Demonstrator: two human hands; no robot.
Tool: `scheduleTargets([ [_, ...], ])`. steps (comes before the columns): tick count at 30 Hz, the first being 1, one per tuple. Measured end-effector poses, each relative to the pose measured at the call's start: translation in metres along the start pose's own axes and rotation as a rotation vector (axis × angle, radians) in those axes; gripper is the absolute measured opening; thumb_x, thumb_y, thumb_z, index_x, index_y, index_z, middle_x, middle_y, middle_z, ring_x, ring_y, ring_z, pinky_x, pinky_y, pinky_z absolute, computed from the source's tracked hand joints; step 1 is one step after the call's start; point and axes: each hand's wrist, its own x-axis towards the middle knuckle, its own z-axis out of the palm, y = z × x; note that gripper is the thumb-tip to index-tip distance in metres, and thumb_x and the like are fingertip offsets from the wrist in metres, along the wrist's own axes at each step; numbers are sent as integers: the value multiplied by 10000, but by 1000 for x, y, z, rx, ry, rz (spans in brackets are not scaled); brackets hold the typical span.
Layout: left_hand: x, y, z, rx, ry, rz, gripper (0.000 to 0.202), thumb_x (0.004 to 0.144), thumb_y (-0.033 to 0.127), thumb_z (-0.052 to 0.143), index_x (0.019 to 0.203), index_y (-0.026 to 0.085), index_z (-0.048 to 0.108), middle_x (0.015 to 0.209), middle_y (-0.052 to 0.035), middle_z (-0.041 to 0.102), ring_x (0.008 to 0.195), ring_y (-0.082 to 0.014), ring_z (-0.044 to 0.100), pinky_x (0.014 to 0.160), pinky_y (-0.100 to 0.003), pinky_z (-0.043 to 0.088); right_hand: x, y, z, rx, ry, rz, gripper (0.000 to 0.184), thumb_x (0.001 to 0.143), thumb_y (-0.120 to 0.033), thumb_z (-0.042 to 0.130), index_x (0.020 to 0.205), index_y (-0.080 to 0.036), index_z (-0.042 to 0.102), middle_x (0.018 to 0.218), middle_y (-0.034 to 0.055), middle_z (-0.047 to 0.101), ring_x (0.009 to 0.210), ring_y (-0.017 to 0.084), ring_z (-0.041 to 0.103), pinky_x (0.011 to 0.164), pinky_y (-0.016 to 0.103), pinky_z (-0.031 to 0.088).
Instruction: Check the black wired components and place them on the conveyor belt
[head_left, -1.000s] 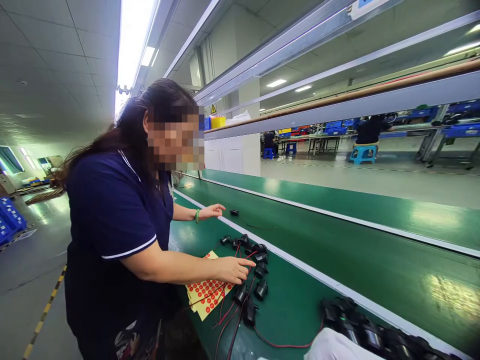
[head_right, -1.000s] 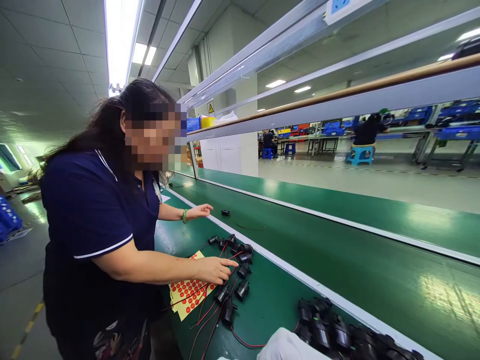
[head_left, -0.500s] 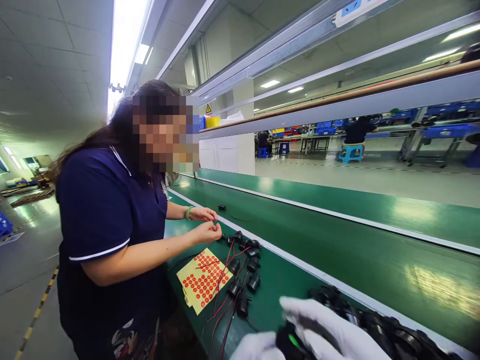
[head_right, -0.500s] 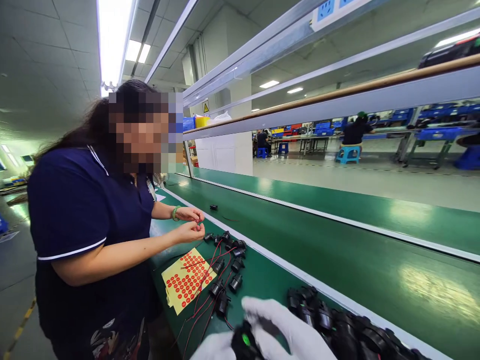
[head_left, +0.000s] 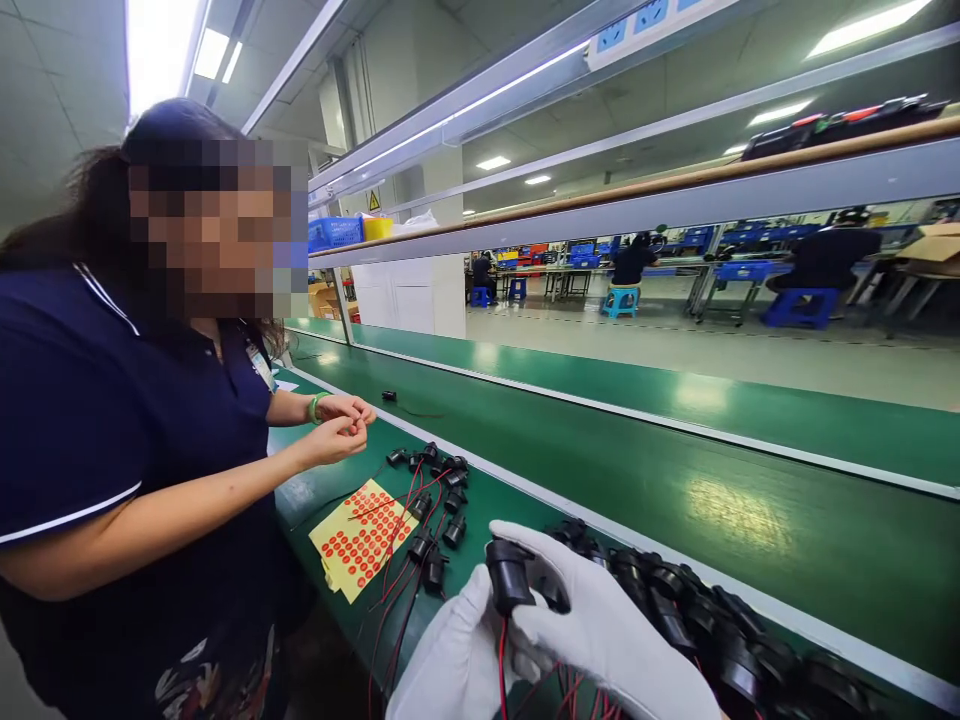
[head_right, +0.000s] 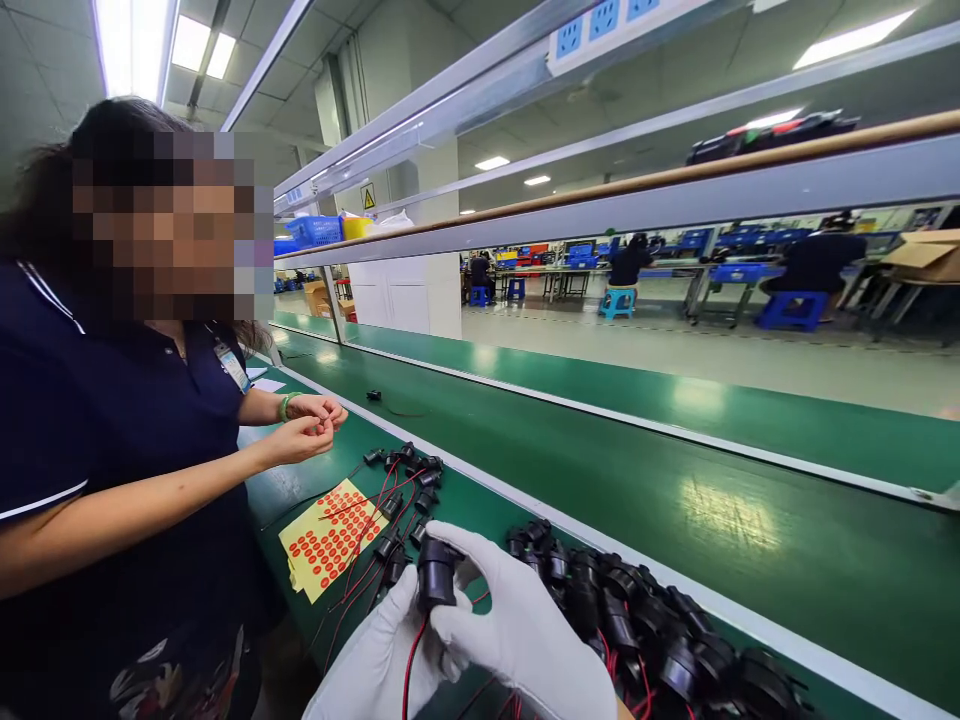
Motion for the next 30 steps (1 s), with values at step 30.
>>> scheduleTargets([
  [30, -17, 22, 0, 798, 147, 348, 540, 625, 513, 890, 1044, 201, 755, 1042, -70, 717, 956, -255, 599, 884, -333, 427, -31, 24, -24, -88, 143, -294, 650, 810, -323, 722, 1436, -262, 557, 1318, 112, 680, 1175, 312, 665, 1019, 445, 550],
])
